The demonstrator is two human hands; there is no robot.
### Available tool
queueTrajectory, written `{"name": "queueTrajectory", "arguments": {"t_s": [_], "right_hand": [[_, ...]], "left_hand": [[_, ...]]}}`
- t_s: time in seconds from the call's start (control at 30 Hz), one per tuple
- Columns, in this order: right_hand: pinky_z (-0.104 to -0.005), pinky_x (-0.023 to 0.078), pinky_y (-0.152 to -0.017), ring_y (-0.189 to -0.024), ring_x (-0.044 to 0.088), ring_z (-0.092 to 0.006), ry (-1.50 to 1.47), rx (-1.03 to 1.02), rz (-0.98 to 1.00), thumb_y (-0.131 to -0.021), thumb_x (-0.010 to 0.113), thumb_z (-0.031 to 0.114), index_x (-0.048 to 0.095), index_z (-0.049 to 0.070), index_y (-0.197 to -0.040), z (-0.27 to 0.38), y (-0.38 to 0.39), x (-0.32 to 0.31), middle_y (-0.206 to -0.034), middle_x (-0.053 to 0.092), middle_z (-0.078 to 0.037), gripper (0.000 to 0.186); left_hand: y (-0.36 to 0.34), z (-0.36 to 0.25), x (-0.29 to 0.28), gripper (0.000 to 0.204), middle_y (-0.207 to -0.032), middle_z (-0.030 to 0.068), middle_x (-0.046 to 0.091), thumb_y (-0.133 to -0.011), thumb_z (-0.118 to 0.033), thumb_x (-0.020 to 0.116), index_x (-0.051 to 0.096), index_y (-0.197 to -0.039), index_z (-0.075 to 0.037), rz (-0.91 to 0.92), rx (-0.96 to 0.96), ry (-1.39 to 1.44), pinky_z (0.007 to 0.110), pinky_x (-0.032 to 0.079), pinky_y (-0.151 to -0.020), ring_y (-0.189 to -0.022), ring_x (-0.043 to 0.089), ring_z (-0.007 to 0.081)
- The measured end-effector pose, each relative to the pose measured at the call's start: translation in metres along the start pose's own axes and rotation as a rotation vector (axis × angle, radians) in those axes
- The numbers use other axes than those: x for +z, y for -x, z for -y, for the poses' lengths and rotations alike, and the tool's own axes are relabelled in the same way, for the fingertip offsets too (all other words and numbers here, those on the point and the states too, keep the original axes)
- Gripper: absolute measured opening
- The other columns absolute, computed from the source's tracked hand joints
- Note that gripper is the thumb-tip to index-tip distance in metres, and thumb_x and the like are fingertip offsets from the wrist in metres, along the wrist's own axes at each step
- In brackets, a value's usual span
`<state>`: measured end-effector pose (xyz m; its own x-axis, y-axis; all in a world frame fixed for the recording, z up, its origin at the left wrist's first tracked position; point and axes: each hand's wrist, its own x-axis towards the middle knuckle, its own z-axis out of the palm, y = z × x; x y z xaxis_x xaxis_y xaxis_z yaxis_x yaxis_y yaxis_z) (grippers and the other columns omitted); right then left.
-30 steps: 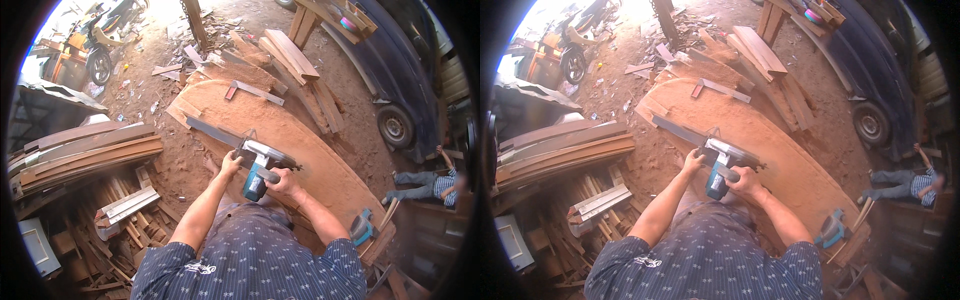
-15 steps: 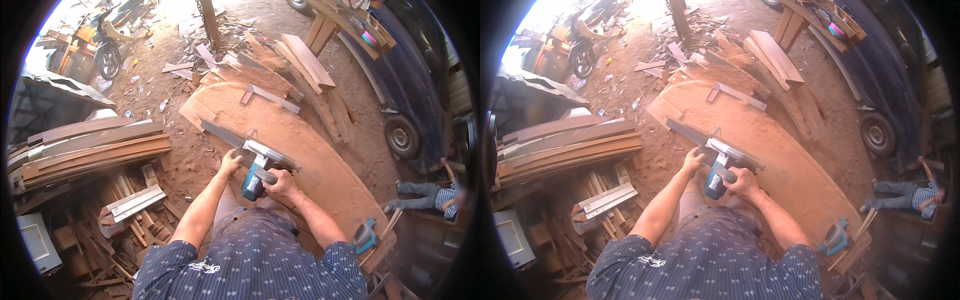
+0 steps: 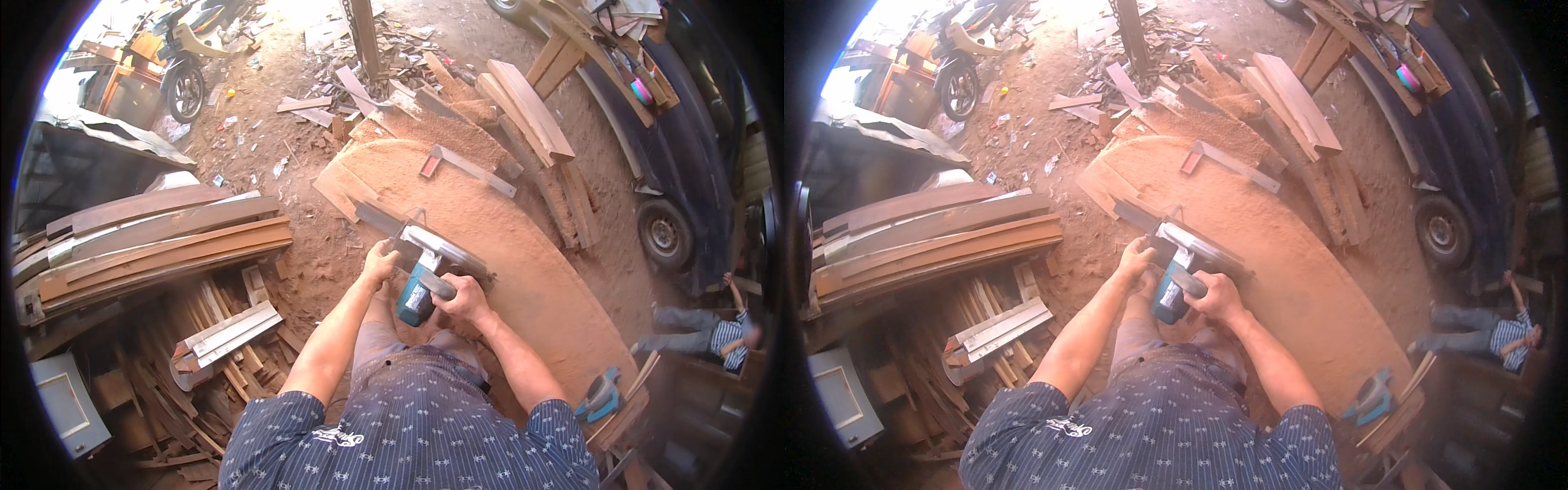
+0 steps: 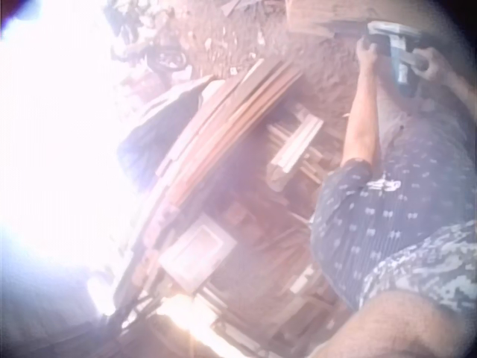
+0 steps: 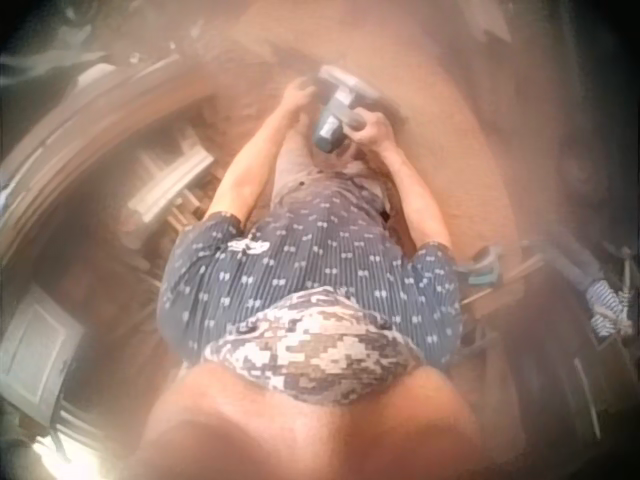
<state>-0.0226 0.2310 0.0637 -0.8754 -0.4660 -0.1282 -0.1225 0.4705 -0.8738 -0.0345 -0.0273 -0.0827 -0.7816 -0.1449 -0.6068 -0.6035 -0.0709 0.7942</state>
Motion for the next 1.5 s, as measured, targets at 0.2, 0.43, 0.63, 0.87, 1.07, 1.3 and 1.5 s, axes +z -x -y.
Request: {"name": "queueTrajectory", "arguments": {"t_s": [0.2, 0.43, 0.63, 0.87, 1.07, 1.3, 1.5], "right_hand": [[-0.0406, 0.055, -0.067, -0.073, 0.070, -0.0338, 0.045, 0.000, 0.012, -0.077, 0.076, 0.026, 0.071, 0.005, -0.090, 0.009, -0.029, 0.013, -0.079, 0.070, -0.016, 0.025], [-0.0454, 0.055, -0.068, -0.074, 0.069, -0.0366, 0.005, -0.055, -0.007, -0.075, 0.075, 0.030, 0.069, 0.006, -0.091, 0.007, -0.054, 0.036, -0.078, 0.070, -0.017, 0.030], [-0.0479, 0.054, -0.070, -0.075, 0.068, -0.0393, -0.076, -0.001, -0.005, -0.072, 0.075, 0.031, 0.068, 0.005, -0.085, 0.019, -0.076, 0.049, -0.075, 0.069, -0.020, 0.030], [-0.0488, 0.054, -0.070, -0.076, 0.067, -0.0404, -0.058, 0.006, -0.001, -0.073, 0.075, 0.035, 0.069, 0.007, -0.090, 0.029, -0.100, 0.070, -0.076, 0.069, -0.020, 0.033], [-0.0500, 0.053, -0.072, -0.081, 0.067, -0.0400, -0.058, 0.026, 0.060, -0.075, 0.076, 0.038, 0.069, 0.008, -0.095, 0.038, -0.120, 0.082, -0.081, 0.069, -0.020, 0.037], [-0.0488, 0.054, -0.073, -0.079, 0.066, -0.0407, -0.018, 0.016, 0.041, -0.077, 0.076, 0.038, 0.069, 0.007, -0.101, 0.047, -0.141, 0.096, -0.080, 0.068, -0.020, 0.040], [-0.0449, 0.055, -0.071, -0.078, 0.069, -0.0370, -0.013, -0.049, 0.060, -0.076, 0.077, 0.032, 0.072, 0.008, -0.096, 0.069, -0.181, 0.121, -0.082, 0.071, -0.018, 0.032]], "left_hand": [[-0.016, -0.015, -0.031, 0.057, -0.116, 0.0102, 0.068, -0.089, -0.013, 0.068, 0.050, -0.143, -0.001, -0.014, 0.055, -0.105, 0.032, 0.055, -0.068, -0.091, 0.066, 0.0177], [-0.028, -0.031, -0.063, 0.055, -0.108, 0.0069, 0.069, -0.089, -0.012, 0.068, 0.051, -0.140, 0.000, 0.033, 0.001, -0.034, 0.023, 0.044, -0.054, -0.077, 0.062, 0.0101], [-0.039, -0.050, -0.085, 0.043, -0.103, 0.0053, 0.069, -0.088, -0.011, 0.066, 0.059, -0.129, -0.003, 0.041, -0.049, -0.017, 0.022, 0.042, -0.054, -0.075, 0.060, 0.0086], [-0.046, -0.068, -0.111, 0.036, -0.100, 0.0025, 0.070, -0.088, -0.012, 0.066, 0.062, -0.123, -0.005, 0.043, -0.070, -0.065, 0.023, 0.042, -0.055, -0.076, 0.062, 0.0085], [-0.062, -0.061, -0.132, 0.046, -0.107, 0.0035, 0.069, -0.087, -0.016, 0.069, 0.059, -0.130, -0.003, -0.035, -0.018, -0.087, 0.024, 0.046, -0.059, -0.080, 0.063, 0.0108], [-0.077, -0.068, -0.159, 0.051, -0.110, 0.0049, 0.069, -0.089, -0.015, 0.067, 0.055, -0.137, -0.003, -0.007, -0.063, -0.130, 0.028, 0.048, -0.061, -0.086, 0.062, 0.0123], [-0.101, -0.056, -0.211, 0.045, -0.100, 0.0033, 0.069, -0.091, -0.017, 0.070, 0.056, -0.132, -0.005, -0.102, -0.074, 0.046, 0.024, 0.044, -0.051, -0.074, 0.061, 0.0101]]}}
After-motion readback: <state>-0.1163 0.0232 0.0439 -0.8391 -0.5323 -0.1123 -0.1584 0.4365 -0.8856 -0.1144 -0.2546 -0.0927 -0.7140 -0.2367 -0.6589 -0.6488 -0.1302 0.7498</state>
